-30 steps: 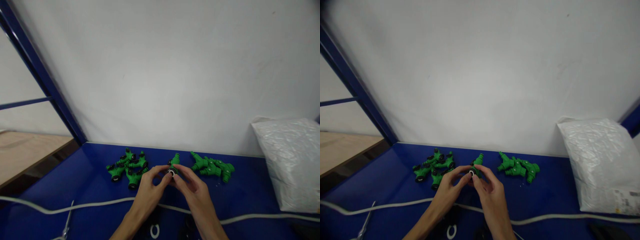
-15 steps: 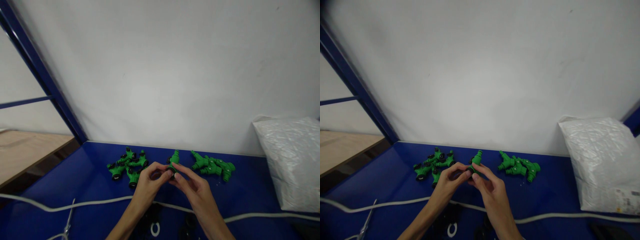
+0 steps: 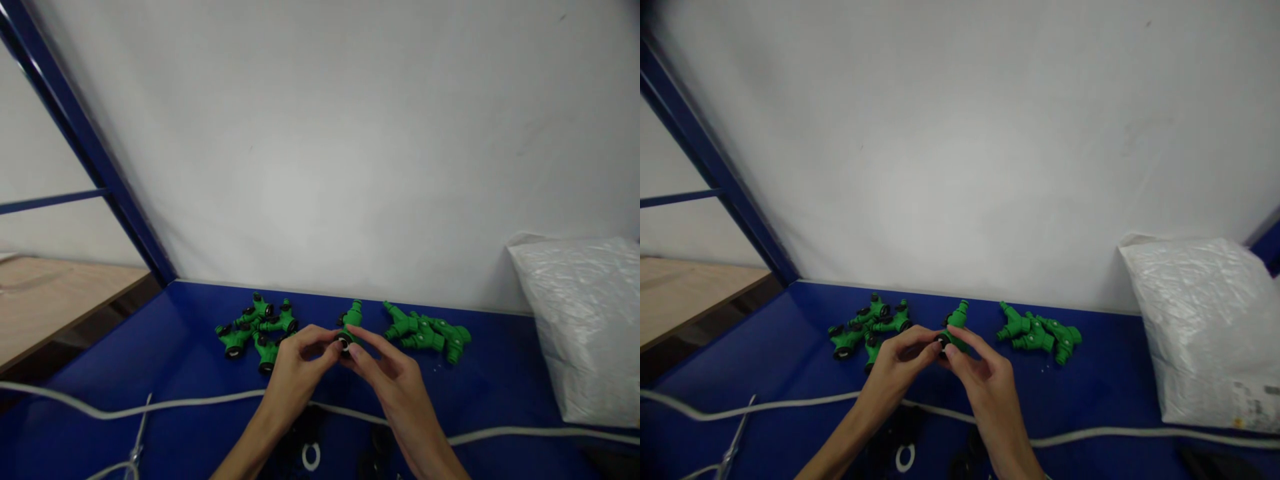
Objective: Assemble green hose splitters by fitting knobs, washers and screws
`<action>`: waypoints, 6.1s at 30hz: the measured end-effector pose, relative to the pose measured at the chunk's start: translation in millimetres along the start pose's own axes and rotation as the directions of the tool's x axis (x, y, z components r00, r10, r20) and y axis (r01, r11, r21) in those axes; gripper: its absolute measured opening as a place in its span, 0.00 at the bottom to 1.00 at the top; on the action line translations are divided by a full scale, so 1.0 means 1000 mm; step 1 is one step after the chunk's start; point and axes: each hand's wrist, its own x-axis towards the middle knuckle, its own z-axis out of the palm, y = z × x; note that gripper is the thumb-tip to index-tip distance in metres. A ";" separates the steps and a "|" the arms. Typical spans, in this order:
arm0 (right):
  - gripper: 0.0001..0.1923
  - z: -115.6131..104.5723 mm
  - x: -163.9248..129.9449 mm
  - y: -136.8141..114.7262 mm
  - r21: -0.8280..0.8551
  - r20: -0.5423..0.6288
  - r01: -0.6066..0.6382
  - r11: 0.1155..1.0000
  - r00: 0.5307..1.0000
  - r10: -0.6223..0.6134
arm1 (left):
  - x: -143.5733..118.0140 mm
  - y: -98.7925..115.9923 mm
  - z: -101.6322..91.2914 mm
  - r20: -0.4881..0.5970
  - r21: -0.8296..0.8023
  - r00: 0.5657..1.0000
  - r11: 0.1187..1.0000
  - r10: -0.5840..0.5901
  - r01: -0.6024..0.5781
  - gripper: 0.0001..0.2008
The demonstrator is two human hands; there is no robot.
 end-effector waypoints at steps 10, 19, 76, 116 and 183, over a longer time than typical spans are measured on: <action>0.23 -0.003 -0.001 0.003 -0.026 0.018 -0.021 0.999 1.000 0.022 | -0.004 -0.007 0.003 -0.034 0.014 0.999 0.999 -0.031 0.032 0.11; 0.18 0.002 0.003 0.005 0.313 0.010 -0.096 0.945 0.995 0.098 | -0.007 0.000 0.006 -0.081 0.115 0.997 0.993 0.013 -0.003 0.13; 0.24 -0.019 0.017 0.046 -0.557 0.114 0.209 0.804 0.978 -0.175 | 0.029 -0.014 -0.090 -0.672 -0.491 0.716 0.836 -0.186 -0.244 0.22; 0.12 -0.073 0.037 -0.002 -0.812 0.359 0.519 0.266 0.805 -0.473 | 0.005 -0.008 -0.010 -0.127 0.112 0.984 0.987 0.127 -0.113 0.17; 0.15 -0.024 -0.011 -0.019 0.318 -0.095 -0.084 0.944 0.988 0.120 | -0.009 0.009 0.007 0.272 -0.291 0.949 0.926 -0.161 0.241 0.19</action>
